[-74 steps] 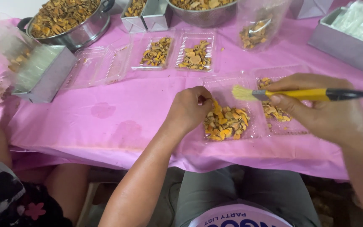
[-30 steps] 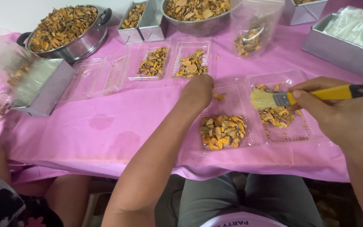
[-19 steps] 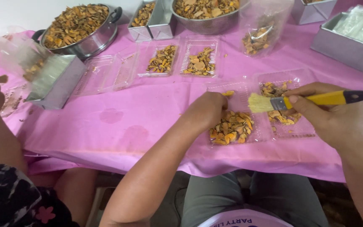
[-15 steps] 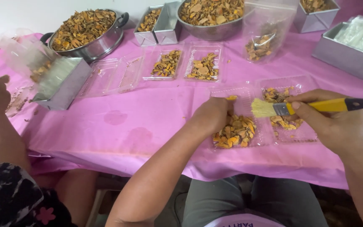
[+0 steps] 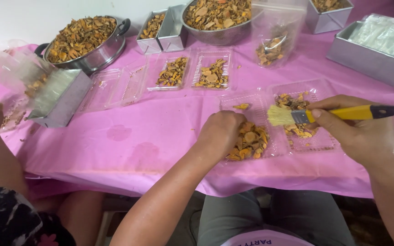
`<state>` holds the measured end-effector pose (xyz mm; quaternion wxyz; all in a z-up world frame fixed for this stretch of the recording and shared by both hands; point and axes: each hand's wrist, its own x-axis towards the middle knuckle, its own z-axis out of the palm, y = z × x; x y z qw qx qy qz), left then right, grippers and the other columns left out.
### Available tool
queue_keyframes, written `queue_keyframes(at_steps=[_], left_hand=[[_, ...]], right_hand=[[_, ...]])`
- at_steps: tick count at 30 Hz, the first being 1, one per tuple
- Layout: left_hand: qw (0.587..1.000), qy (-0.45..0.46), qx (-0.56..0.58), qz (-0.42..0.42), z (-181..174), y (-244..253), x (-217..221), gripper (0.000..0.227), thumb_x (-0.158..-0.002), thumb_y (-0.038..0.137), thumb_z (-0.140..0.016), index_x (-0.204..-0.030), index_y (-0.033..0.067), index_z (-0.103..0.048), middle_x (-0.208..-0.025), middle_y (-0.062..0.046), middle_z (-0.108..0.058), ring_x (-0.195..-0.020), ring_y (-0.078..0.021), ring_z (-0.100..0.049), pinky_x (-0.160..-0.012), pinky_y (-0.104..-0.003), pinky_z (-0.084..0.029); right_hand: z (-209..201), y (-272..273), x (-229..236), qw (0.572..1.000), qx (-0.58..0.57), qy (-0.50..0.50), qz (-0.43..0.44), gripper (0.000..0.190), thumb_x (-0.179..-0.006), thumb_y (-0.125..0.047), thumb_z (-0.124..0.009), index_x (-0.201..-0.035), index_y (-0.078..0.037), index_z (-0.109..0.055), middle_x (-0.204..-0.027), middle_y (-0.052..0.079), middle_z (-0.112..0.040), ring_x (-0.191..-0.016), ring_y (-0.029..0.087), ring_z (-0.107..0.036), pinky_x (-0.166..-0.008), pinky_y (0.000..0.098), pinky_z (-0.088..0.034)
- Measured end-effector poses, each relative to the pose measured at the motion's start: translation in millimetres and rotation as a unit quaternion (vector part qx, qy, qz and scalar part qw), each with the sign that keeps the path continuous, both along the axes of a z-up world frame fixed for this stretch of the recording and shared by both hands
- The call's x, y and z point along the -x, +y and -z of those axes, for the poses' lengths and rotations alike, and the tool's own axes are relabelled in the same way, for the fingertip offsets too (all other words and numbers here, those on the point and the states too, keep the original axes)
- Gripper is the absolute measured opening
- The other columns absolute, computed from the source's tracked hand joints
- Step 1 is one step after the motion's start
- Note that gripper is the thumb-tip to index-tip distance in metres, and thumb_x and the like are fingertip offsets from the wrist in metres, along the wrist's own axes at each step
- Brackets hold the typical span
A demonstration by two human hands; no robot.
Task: The person sorts dried tea leaves from plastic trays into small clear plastic bags by hand and then uses a brush to clean off small pieces from the remaining sorted leaves on the trays.
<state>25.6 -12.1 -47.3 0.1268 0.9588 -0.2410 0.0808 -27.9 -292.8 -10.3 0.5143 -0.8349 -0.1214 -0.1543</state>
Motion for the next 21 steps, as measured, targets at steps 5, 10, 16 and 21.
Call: queue_keyframes(at_steps=[5, 10, 16, 21], left_hand=[[0.984, 0.104, 0.11, -0.095, -28.3, -8.6, 9.7, 0.025, -0.097, 0.018, -0.057, -0.105, 0.0101, -0.079, -0.101, -0.017, -0.078, -0.092, -0.0395, -0.071, -0.075, -0.048, -0.056], [0.971, 0.078, 0.219, -0.057, -17.6, -6.0, 7.0, 0.023, -0.087, 0.007, -0.061, -0.1, 0.0078, -0.08, -0.1, -0.008, -0.081, -0.094, -0.0269, -0.075, -0.082, -0.034, -0.057], [0.946, 0.132, 0.272, -0.115, -50.0, 12.1, 23.2, 0.016, -0.091, 0.016, -0.069, -0.099, 0.0131, -0.082, -0.099, -0.001, -0.082, -0.088, -0.0155, -0.075, -0.08, -0.03, -0.059], [0.824, 0.246, 0.502, -0.09, -50.2, 10.9, 23.5, 0.01, -0.093, 0.012, -0.074, -0.095, 0.0039, -0.079, -0.076, -0.004, -0.076, -0.07, -0.0113, -0.066, -0.074, -0.028, -0.054]], right_hand=[[-9.7, 19.2, 10.9, 0.997, 0.004, -0.065, -0.036, 0.022, -0.094, -0.012, -0.07, -0.112, -0.001, -0.075, -0.095, 0.014, -0.078, -0.079, 0.021, -0.075, -0.064, 0.0283, -0.059], [-8.7, 42.9, 15.8, 0.987, 0.025, -0.13, -0.091, 0.022, -0.091, -0.014, -0.072, -0.112, -0.01, -0.077, -0.092, 0.005, -0.078, -0.076, 0.013, -0.072, -0.063, 0.0242, -0.057], [0.8, 33.4, 9.6, 0.987, -0.01, -0.126, -0.096, 0.012, -0.087, -0.007, -0.076, -0.099, -0.005, -0.078, -0.087, 0.005, -0.078, -0.078, 0.014, -0.073, -0.073, 0.0255, -0.059], [11.8, 41.6, -14.5, 0.945, -0.305, 0.01, -0.119, 0.017, -0.097, 0.002, -0.062, -0.112, 0.008, -0.067, -0.095, 0.023, -0.071, -0.079, 0.033, -0.074, -0.077, 0.0405, -0.067]])
